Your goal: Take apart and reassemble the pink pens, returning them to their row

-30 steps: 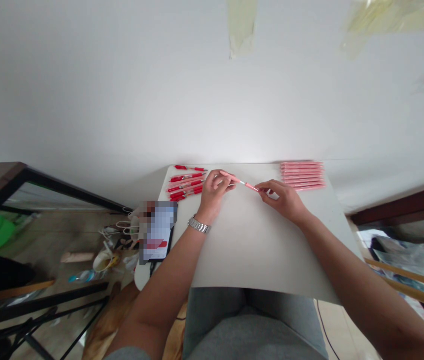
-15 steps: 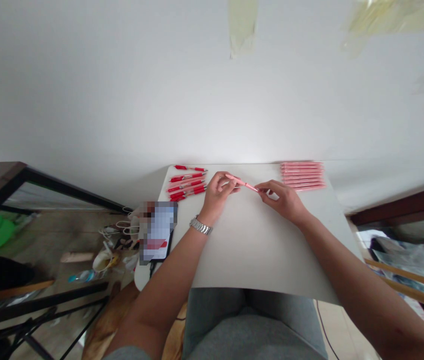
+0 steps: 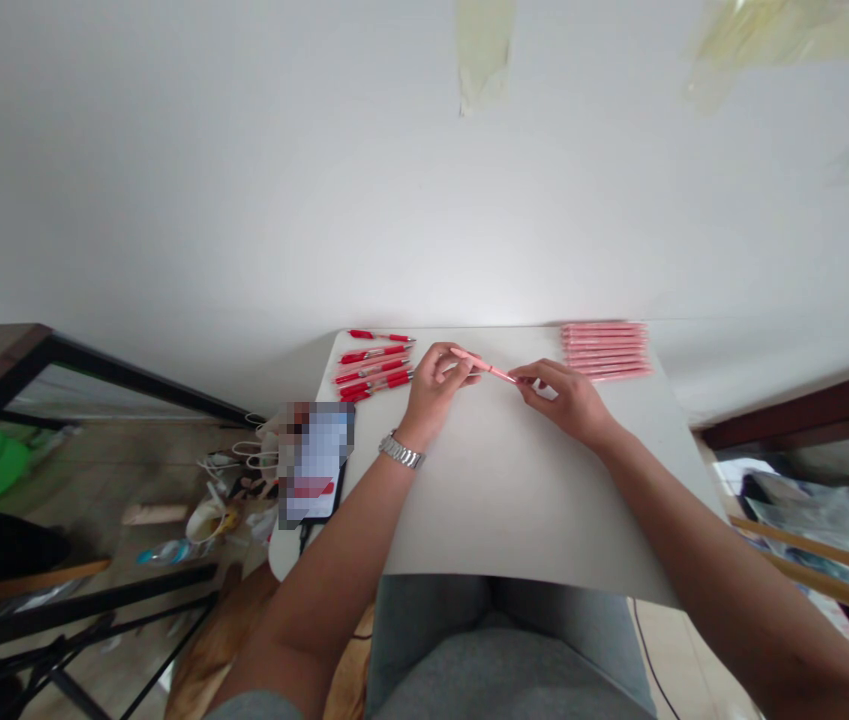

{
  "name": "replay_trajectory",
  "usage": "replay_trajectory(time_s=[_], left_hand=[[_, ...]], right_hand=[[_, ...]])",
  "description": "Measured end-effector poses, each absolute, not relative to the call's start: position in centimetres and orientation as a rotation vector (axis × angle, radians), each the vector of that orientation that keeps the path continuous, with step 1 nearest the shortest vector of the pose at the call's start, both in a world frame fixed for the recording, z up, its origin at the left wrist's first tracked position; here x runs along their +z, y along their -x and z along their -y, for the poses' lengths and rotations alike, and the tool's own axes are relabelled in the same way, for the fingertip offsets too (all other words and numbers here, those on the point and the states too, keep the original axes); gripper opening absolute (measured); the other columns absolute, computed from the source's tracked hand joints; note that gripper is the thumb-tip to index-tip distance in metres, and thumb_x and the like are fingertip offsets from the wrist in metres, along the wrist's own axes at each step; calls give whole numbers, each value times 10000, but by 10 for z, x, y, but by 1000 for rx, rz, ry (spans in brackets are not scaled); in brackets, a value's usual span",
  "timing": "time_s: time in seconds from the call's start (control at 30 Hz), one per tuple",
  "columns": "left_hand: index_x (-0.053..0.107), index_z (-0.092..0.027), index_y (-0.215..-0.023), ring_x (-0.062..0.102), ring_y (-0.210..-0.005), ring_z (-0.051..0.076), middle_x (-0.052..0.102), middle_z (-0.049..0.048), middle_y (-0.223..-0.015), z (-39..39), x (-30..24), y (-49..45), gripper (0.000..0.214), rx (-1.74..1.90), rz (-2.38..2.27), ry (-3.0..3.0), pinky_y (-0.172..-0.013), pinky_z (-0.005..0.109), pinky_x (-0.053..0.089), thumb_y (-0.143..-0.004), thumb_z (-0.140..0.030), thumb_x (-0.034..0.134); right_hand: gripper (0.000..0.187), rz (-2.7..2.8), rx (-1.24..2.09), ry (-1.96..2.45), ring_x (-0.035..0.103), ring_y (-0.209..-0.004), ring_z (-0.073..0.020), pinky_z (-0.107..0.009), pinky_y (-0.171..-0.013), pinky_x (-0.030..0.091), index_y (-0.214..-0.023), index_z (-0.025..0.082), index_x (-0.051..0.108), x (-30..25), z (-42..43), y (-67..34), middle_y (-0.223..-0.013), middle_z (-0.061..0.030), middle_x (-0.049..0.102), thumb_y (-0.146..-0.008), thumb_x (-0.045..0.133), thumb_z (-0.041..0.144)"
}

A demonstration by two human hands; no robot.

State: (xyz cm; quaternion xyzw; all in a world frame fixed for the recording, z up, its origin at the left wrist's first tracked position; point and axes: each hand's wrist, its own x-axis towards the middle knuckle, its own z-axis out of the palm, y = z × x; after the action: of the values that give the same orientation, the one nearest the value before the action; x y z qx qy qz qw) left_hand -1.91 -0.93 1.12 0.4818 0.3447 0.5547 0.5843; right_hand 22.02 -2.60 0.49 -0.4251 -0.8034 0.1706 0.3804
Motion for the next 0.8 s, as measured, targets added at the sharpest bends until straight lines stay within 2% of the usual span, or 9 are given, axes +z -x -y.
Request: replay_trajectory(time_s=[0.6,0.8], left_hand=[[595,-221,-1046,743,-1031,208,742,73,-1082,9,8,19,357,1290,-812,-1152,-887,362,638,-876,-461,798],[639,-217,-1057,735,-1044,212,739,81,-1081,10,11,18,341,1276,-820,-1186,-892,360,638,-889,-478,780]], right_hand=[[219,2056,418,1073,693,-827,-186,-328,-741,570,-1161,268,730,5,26,-220,-963,-46,742,-1003,580,246],[214,2054,432,1054,693,-831,-184,-326,-738,573,-1167,267,723,3,26,-221,-969,-51,741,-1009,579,255]])
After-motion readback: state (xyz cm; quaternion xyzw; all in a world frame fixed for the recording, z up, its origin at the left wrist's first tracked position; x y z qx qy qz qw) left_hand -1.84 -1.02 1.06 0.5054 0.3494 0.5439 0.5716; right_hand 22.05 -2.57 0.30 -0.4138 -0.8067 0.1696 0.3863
